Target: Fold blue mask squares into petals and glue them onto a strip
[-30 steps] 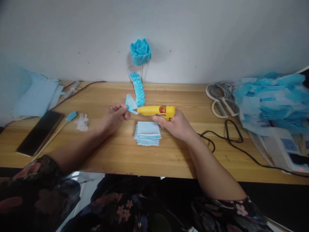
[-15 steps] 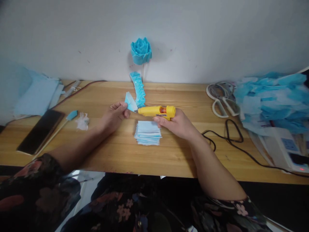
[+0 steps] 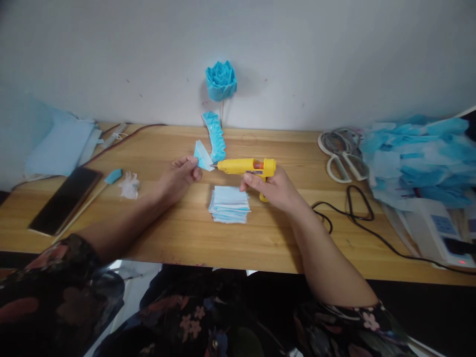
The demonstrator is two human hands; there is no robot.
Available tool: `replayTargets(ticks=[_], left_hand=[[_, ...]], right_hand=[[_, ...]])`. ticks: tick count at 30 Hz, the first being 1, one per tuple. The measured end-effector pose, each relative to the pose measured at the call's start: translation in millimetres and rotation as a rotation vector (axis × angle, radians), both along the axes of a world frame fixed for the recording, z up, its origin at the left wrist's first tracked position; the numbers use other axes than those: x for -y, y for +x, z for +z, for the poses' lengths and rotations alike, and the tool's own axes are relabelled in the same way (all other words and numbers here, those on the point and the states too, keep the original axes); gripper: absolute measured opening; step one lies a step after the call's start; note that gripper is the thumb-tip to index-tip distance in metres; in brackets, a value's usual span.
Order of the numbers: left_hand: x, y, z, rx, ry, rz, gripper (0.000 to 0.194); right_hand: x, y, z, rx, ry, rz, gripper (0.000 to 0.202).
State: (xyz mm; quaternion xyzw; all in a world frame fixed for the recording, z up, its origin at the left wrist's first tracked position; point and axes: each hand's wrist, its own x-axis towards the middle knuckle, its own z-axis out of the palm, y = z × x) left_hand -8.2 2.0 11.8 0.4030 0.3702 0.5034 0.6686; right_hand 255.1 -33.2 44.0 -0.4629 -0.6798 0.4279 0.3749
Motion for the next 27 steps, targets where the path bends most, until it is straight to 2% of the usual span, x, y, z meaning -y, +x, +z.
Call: replayTargets(ticks=[19, 27], left_hand=[[1.9, -0.7, -6.0, -0.066, 0.083, -0.098, 0.046], [0.9, -0.4, -4.2, -0.024, 0.061, -0.054, 0.047]], right_hand=[[2.4, -3.5, 2.5, 0.058, -0.02, 0.054, 0.056], [1.3, 1.2, 1.0, -0.009, -0.005, -0.022, 0.048]])
